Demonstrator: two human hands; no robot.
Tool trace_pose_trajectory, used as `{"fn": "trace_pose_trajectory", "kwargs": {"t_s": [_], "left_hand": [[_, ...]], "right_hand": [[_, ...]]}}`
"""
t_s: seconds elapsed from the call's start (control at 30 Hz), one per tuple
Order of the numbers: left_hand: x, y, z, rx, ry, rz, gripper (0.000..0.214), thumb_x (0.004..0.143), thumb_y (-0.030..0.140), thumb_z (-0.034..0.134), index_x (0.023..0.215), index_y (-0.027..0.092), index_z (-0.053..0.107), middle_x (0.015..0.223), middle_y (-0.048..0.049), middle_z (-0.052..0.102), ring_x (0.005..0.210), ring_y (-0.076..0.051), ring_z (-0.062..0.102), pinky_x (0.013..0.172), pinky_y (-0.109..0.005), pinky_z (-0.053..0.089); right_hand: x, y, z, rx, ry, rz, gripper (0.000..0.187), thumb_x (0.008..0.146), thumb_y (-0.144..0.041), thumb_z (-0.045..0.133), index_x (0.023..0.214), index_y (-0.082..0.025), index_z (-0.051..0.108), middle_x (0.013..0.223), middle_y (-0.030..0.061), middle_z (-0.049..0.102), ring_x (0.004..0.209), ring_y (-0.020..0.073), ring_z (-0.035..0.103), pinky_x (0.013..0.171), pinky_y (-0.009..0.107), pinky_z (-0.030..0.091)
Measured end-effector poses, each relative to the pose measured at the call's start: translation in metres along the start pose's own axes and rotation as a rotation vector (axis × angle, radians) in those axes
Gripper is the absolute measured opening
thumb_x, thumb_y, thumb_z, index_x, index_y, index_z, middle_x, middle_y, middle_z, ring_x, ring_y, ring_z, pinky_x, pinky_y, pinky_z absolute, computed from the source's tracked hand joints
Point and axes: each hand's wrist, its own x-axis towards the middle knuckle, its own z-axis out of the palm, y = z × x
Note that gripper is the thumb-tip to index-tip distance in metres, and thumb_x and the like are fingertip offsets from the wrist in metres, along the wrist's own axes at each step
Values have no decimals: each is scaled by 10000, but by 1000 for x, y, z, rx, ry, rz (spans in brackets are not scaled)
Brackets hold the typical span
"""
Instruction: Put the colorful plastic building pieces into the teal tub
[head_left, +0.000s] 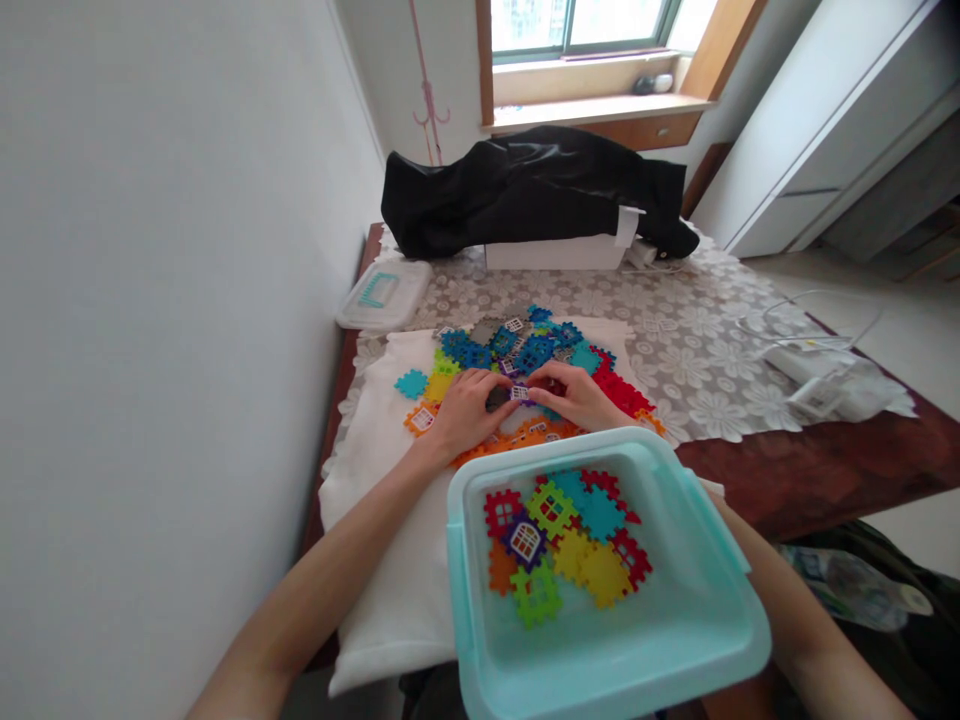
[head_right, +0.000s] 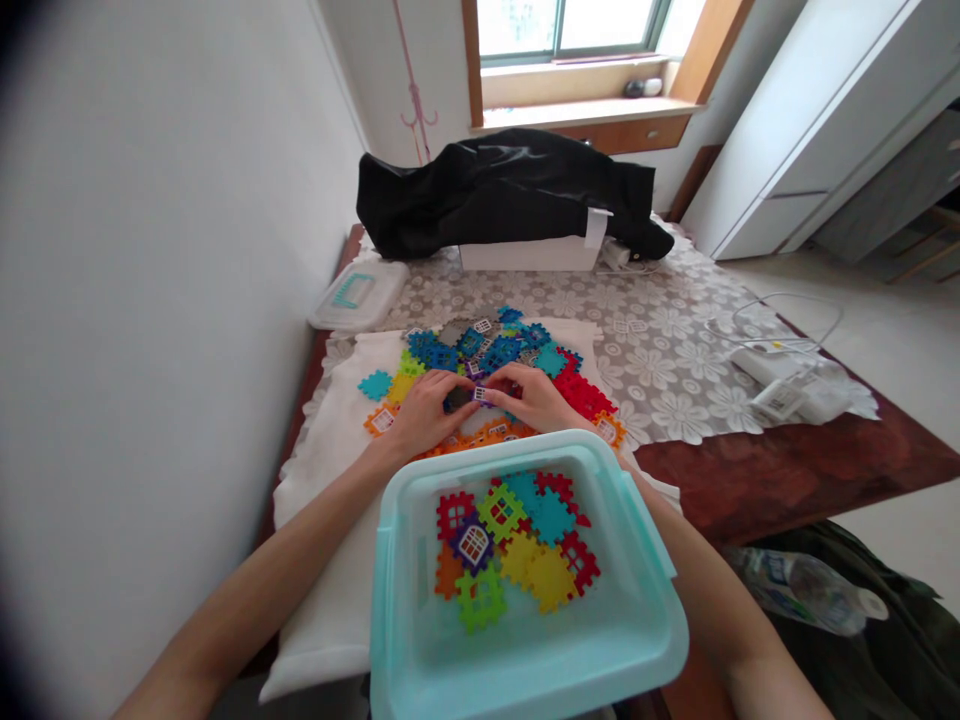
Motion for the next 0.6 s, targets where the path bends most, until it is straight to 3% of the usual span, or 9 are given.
{"fn": "trace_pose_trajectory", "kwargs": {"t_s": [0.1,0.2,0.43,0.6], "left_hand": [[0,-1,0,-23,2,-1,259,1013,445,631,1119,223,711,1164,-73,753,1129,-252,668,1054,-453,500],[-1,-3,0,-65,-2,4,247,1033,415,605,1167,231,701,1199,-67,748,1154,-247,668,1059,-450,508],[-1,-2,-1,-177,-11,36,210,1040,357,597,1175,232,699,1178,-56,756,1147,-226,674,1057,-431,527],[-1,0,-2,-122,-4,85,236,991,368,677,1179,230,708,1200,-74,736,1164,-234,661,1048,-428,534]], "right_hand": [[-1,4,6,-266,-65,-105,253,976,-403,711,1110,-194,766,1044,97,742,999,248,682,905,379,524],[-3,3,7,-390,-114,-137,295,966,-384,742,1198,-202,741,1115,108,729,1047,264,682,935,396,528],[-4,5,7,-409,-112,-202,132,983,-274,711,1098,-221,750,1028,72,734,984,223,689,867,327,537],[-3,4,7,-320,-23,-233,148,1025,-289,638,1053,-217,765,1017,76,745,939,210,692,856,328,538]]}}
